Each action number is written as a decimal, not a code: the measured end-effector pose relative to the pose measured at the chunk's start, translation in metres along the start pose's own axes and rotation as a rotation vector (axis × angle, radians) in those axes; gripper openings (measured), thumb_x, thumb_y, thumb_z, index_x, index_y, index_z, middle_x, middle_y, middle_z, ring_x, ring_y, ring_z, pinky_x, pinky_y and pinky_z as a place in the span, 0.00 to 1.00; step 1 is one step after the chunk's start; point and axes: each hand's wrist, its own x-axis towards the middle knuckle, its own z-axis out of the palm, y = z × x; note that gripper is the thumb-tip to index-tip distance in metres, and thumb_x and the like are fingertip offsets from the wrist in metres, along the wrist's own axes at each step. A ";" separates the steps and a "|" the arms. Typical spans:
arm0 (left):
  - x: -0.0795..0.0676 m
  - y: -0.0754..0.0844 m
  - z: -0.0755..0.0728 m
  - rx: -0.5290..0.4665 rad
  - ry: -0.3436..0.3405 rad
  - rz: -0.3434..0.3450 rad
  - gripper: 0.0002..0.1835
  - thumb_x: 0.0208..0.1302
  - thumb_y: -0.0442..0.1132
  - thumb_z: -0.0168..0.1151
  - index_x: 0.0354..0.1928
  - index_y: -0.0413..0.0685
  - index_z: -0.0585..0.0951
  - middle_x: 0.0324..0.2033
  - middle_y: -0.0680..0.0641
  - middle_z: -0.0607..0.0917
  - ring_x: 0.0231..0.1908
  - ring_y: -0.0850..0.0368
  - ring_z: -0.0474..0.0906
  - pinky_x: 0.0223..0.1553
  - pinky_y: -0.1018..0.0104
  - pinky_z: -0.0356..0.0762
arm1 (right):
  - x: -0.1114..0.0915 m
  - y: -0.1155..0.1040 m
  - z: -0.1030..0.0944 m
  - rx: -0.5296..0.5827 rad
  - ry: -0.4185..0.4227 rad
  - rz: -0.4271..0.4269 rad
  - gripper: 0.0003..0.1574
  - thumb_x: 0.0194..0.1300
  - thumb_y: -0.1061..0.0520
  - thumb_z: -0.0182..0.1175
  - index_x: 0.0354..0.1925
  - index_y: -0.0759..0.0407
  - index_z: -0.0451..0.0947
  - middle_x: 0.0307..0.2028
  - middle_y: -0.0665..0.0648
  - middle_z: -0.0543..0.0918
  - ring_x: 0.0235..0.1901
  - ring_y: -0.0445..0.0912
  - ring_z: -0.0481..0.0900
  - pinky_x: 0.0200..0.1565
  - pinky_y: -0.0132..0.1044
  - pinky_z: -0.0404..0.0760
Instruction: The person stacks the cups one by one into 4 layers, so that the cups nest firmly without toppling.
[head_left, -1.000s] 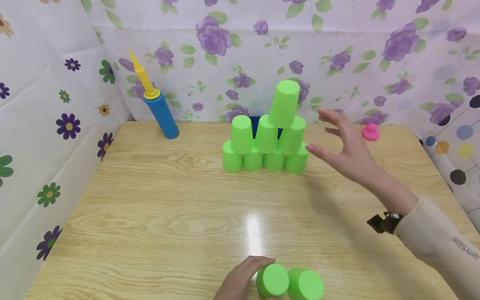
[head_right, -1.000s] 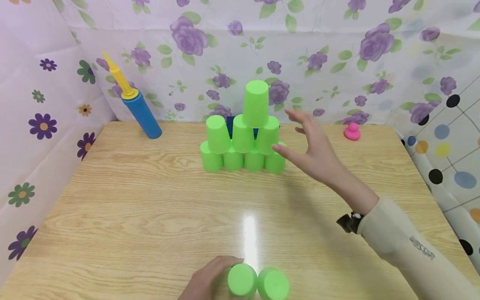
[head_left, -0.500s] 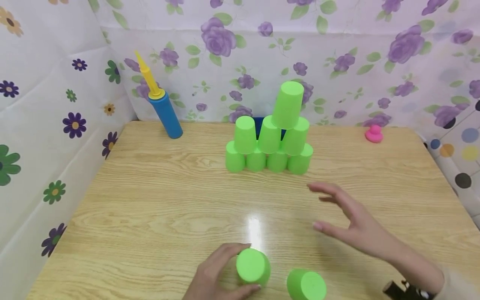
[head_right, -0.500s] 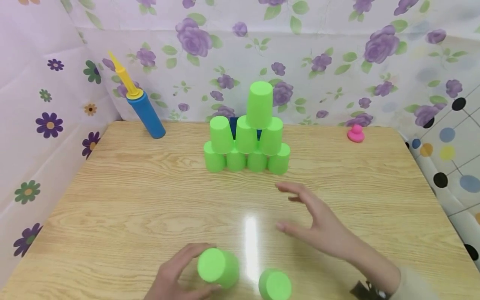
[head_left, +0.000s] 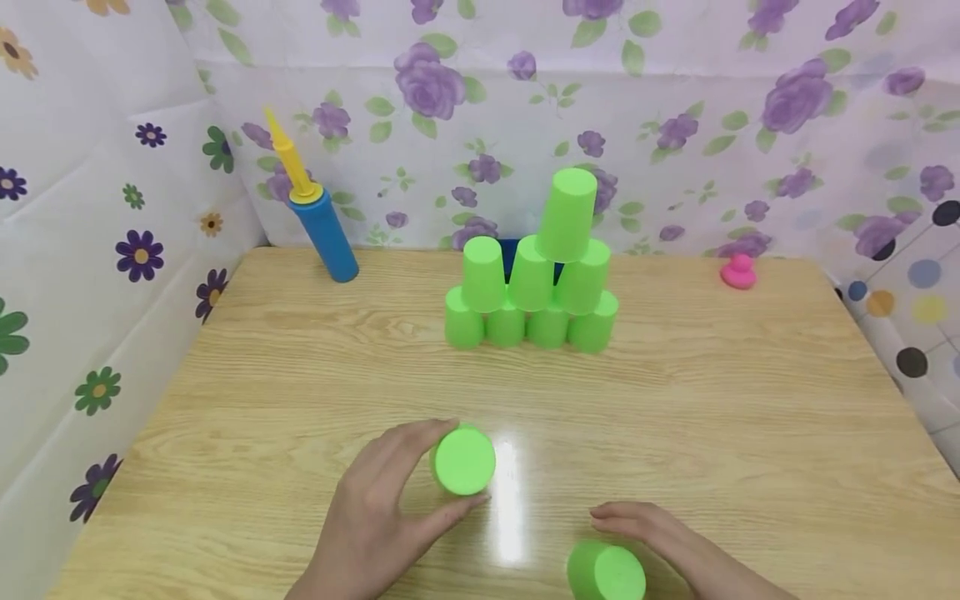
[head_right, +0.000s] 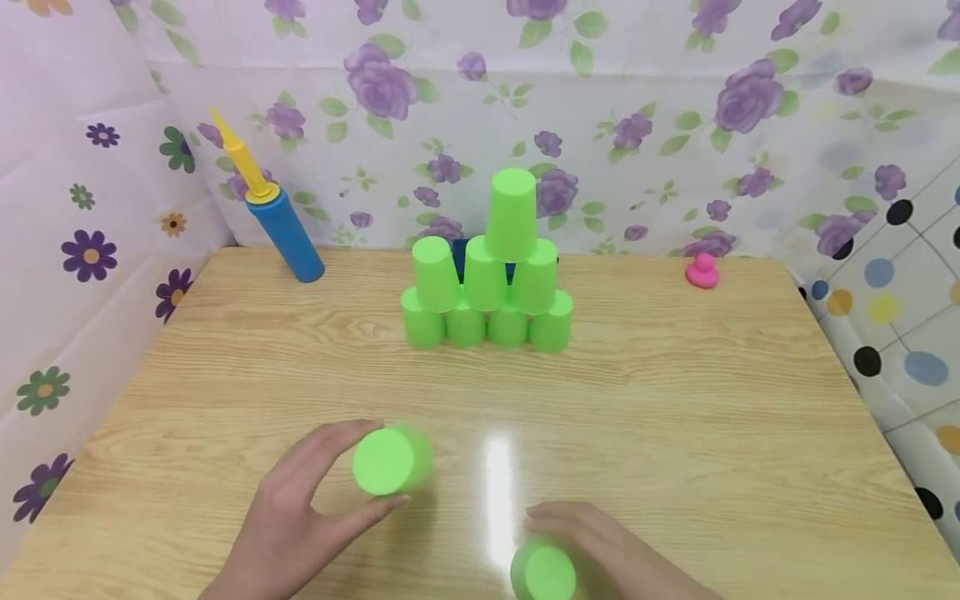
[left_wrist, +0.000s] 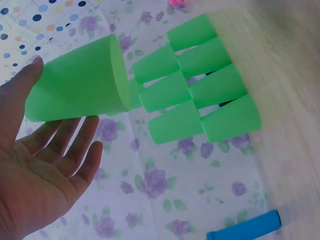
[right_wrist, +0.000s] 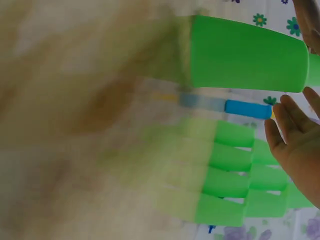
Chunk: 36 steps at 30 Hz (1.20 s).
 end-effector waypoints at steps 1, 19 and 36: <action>0.003 0.000 0.000 0.009 0.004 -0.006 0.30 0.48 0.52 0.72 0.53 0.46 0.77 0.45 0.52 0.82 0.45 0.56 0.78 0.52 0.72 0.70 | -0.002 0.002 0.003 -0.003 -0.001 -0.025 0.47 0.56 0.46 0.66 0.65 0.65 0.60 0.64 0.59 0.65 0.64 0.42 0.61 0.53 0.39 0.74; 0.087 -0.030 -0.002 -0.059 0.178 -0.010 0.32 0.40 0.42 0.78 0.51 0.42 0.78 0.42 0.47 0.83 0.43 0.57 0.77 0.48 0.61 0.74 | -0.012 -0.002 0.020 0.166 -0.006 0.078 0.40 0.56 0.56 0.66 0.64 0.60 0.63 0.58 0.51 0.74 0.54 0.44 0.74 0.50 0.37 0.76; 0.189 -0.075 0.036 -0.423 0.162 -0.371 0.29 0.49 0.49 0.72 0.55 0.50 0.76 0.44 0.52 0.83 0.43 0.65 0.77 0.51 0.70 0.72 | -0.019 -0.004 0.013 0.237 -0.072 0.136 0.40 0.58 0.56 0.65 0.66 0.58 0.61 0.59 0.51 0.75 0.56 0.46 0.74 0.52 0.38 0.75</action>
